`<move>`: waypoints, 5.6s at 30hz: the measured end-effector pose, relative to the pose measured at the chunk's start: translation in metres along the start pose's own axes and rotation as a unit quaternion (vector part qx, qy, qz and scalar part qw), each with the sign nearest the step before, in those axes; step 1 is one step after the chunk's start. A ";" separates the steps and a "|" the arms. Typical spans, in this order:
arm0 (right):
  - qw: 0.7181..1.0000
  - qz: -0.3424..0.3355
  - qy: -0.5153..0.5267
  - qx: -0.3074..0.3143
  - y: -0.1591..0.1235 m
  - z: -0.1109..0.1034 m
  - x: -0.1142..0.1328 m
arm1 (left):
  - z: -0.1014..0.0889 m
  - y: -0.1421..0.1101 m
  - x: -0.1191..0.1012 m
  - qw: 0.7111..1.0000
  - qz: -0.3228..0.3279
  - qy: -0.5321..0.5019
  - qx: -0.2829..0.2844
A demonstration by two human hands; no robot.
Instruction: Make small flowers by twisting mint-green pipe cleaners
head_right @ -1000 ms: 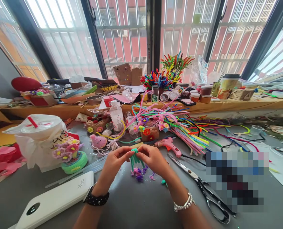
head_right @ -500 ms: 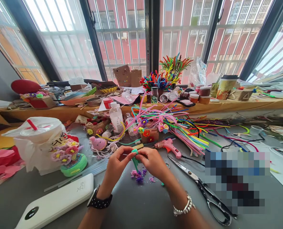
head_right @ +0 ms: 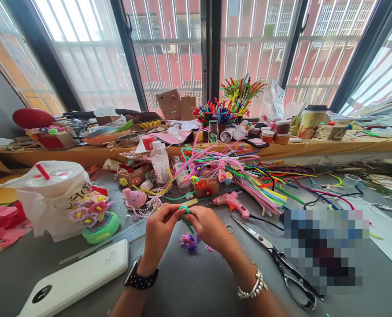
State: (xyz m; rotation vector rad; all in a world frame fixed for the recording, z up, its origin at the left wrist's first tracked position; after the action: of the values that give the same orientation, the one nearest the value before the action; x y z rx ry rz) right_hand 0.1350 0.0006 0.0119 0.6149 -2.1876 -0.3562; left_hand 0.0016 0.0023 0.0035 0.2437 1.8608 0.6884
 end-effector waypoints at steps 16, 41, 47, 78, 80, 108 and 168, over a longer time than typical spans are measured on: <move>0.992 -0.029 -0.057 0.105 -0.004 -0.005 -0.004 | -0.007 0.005 0.001 0.984 0.105 0.061 0.133; 0.983 -0.054 -0.014 0.177 -0.006 -0.015 0.005 | -0.012 0.007 0.002 0.974 -0.075 -0.093 0.194; 0.984 -0.023 0.095 0.148 -0.009 -0.026 0.009 | -0.018 0.011 -0.001 0.931 -0.112 -0.264 0.225; 0.968 0.113 0.218 0.042 0.000 -0.003 -0.008 | 0.003 0.004 0.008 0.931 -0.236 -0.260 0.101; 0.978 0.112 0.177 0.011 0.000 -0.005 -0.008 | 0.002 0.004 0.008 0.927 -0.245 -0.266 0.098; 0.890 0.240 0.376 -0.096 0.000 0.005 -0.012 | 0.005 0.004 0.008 0.904 -0.303 -0.281 0.113; 0.945 0.185 0.253 -0.088 0.001 0.002 -0.017 | 0.002 0.004 0.005 0.947 -0.221 -0.143 0.184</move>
State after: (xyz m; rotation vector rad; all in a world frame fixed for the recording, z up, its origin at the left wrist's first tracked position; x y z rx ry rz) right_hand 0.1424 0.0109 0.0004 0.1583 -1.7015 -0.1660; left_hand 0.0011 0.0092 0.0013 0.1470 1.6692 -0.0093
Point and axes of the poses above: each hand's wrist, its own y-axis towards the middle knuckle, its own z-axis out of the palm, x = y × z, the point moved 1 cm from there along y, towards the middle knuckle, and after that the axes turned 9 degrees about -x, right-handed, at the moved point
